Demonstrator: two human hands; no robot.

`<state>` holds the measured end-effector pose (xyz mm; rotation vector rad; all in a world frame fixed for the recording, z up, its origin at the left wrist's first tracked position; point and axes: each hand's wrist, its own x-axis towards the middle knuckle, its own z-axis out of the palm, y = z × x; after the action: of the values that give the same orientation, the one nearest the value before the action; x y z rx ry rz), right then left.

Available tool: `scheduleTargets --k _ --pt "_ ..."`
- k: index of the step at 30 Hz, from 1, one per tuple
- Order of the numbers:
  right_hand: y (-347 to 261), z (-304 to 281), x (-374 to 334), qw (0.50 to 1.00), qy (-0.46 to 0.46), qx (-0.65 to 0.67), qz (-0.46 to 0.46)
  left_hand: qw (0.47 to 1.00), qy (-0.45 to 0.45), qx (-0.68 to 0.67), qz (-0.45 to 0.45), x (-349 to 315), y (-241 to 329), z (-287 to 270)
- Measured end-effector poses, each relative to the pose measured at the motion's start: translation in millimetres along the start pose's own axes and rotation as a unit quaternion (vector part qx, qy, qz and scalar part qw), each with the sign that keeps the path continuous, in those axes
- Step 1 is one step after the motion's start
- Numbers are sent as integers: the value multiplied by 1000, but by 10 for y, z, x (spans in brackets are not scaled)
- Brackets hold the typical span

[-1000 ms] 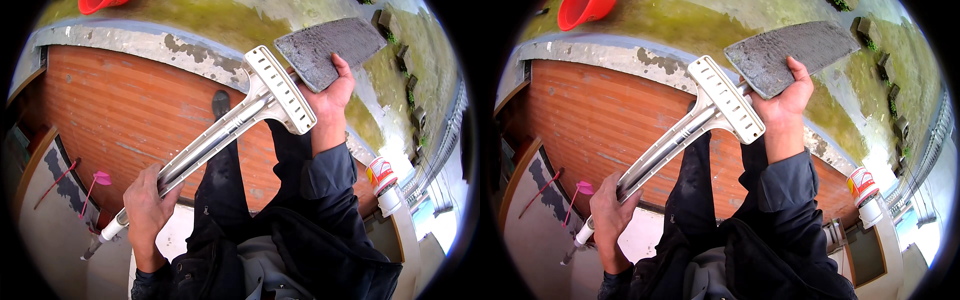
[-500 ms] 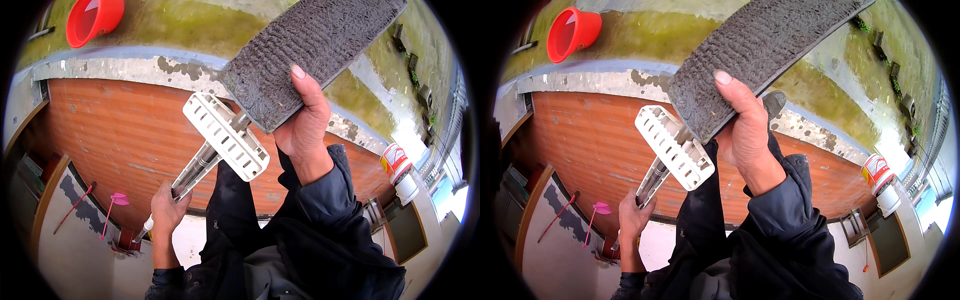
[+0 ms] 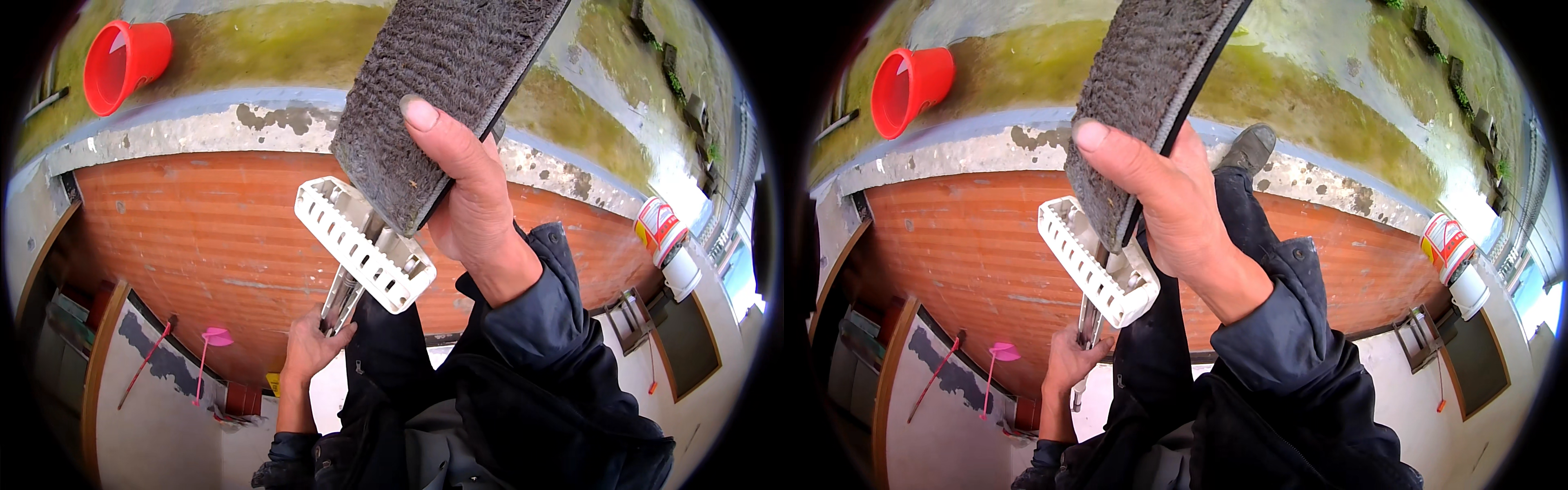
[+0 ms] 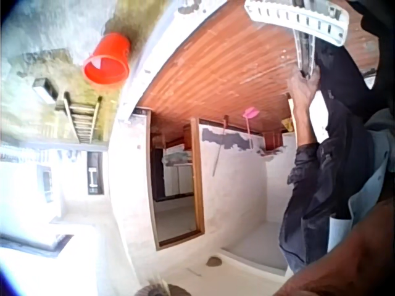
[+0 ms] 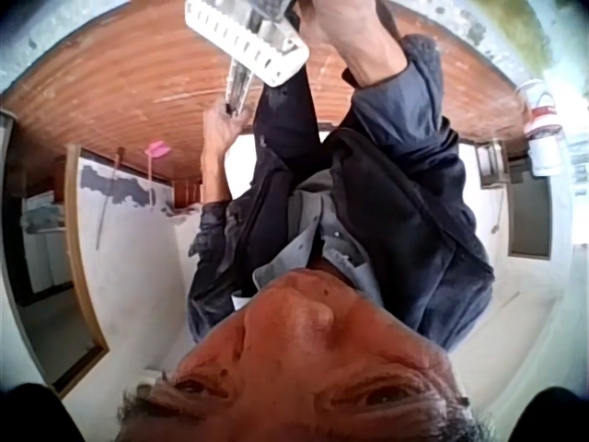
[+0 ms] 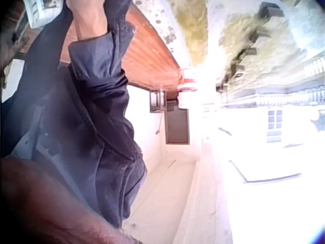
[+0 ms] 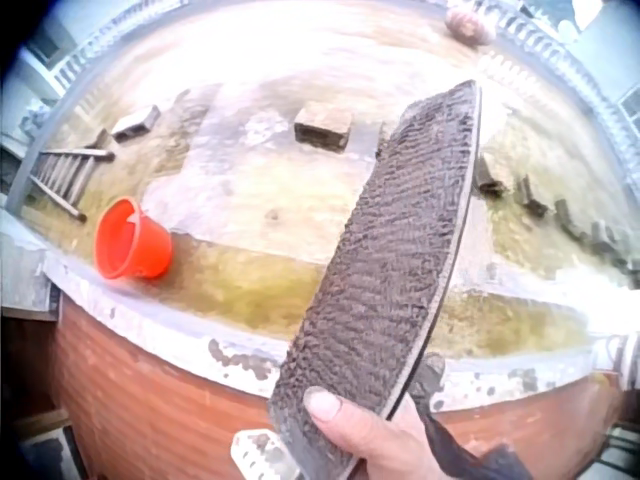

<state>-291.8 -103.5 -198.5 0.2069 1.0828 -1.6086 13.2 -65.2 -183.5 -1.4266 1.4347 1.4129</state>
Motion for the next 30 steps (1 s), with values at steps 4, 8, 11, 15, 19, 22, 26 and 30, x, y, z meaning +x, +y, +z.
scheduleTargets --k 4,8,11,15,19,22,26,30 --pt "7 -1 -16 998 22 37 39 981 -113 -159 -2 62 -44 -15" --pt "35 -23 -15 995 28 61 80 935 -199 -293 -23 113 28 77" --pt "28 -47 -5 993 33 64 92 934 -183 -308 -16 76 128 180" --pt "84 -113 -6 996 12 32 79 954 -140 -265 -16 60 200 235" --pt "122 -153 -30 998 -16 -15 52 973 -58 -221 19 42 158 333" --pt "126 -193 -62 997 -6 -29 78 984 1 -179 13 7 299 355" --pt "103 -223 -57 995 5 -59 75 984 116 -133 23 -34 395 484" --pt "130 -228 -41 995 -3 -75 63 966 240 -91 37 -59 400 653"
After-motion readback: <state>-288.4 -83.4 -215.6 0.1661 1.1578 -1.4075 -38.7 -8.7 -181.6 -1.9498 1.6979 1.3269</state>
